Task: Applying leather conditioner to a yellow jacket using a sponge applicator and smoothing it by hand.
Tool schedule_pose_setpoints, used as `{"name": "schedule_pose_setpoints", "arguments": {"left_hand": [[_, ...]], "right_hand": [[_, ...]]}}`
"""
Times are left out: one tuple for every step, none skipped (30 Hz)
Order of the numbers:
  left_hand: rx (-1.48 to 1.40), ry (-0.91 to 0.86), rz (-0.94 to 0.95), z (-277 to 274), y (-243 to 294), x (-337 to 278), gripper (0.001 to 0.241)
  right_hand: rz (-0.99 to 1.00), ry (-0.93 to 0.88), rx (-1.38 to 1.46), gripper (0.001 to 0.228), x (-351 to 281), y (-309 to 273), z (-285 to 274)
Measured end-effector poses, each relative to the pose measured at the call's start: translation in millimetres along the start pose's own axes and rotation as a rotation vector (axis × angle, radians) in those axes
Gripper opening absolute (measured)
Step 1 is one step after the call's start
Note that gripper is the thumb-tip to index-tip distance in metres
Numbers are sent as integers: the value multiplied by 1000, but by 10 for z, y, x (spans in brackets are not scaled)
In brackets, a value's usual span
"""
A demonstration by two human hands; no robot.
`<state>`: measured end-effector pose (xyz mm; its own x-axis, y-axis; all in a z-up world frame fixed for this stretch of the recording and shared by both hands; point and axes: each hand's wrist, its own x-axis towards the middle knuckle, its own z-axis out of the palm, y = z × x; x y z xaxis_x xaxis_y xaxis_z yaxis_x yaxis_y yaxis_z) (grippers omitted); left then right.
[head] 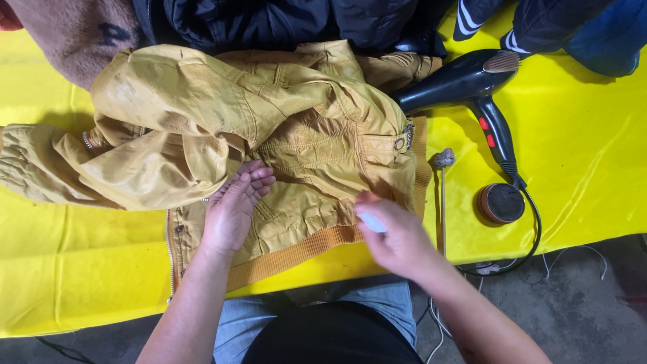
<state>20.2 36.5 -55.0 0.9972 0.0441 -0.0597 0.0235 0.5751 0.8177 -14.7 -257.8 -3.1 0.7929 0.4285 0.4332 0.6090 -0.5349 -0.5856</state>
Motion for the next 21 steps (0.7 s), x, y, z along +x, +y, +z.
{"name": "schedule_pose_setpoints", "arguments": {"left_hand": [[2,-1,1,1,-1,-6,47],[-2,-1,5,2,-1,-13,46],[-6,-1,12,1,6,-15,46],[-4,-1,15,-1,-8,-16,46],[-6,-3,17,-8,-14,-15,46],[-8,-5,18,-18,-17,-11,45],[-7,-5,21,-25,-9,-11,45],[-3,-7,20,-32,-5,-9,45],[-1,-11,15,-30,-17,-8,45],[0,-14,14,-32,-13,-16,45],[8,-14,10,-28,-10,-17,45],[17,-15,6,-21,-10,-16,45],[16,-23,1,-17,-2,-24,45],[24,-17,6,-10,5,-32,44],[35,-15,12,-6,21,-30,43],[38,-26,7,17,23,-49,43],[51,-14,7,34,39,-60,42],[65,-1,8,51,57,-71,41],[68,-9,8,57,59,-71,41],[97,-11,25,63,59,-69,41],[123,-13,41,74,47,-77,40]], "right_hand": [[-1,2,1,26,45,-44,135],[-79,-25,4,26,90,-90,271],[-161,-52,8,26,147,-135,407],[-165,-50,9,26,142,-187,467],[-138,-81,88,28,145,-241,531],[-112,-112,167,30,152,-296,598],[-115,-112,168,30,187,-337,583],[-127,-143,172,31,222,-374,567],[-133,-173,174,32,239,-408,545],[-132,-170,172,32,228,-426,532],[-128,-175,155,31,213,-445,515],[-123,-180,137,29,199,-462,496],[-117,-175,132,29,124,-333,550],[-87,-114,184,31,47,-203,601],[-57,-48,236,33,-27,-74,660],[-51,-38,231,33,-52,15,519],[-1,92,192,38,-67,104,386],[49,222,152,47,-82,190,251],[50,231,150,47,-130,328,3],[99,469,204,40,-183,465,-245],[149,705,257,36,-252,603,-501]]}}
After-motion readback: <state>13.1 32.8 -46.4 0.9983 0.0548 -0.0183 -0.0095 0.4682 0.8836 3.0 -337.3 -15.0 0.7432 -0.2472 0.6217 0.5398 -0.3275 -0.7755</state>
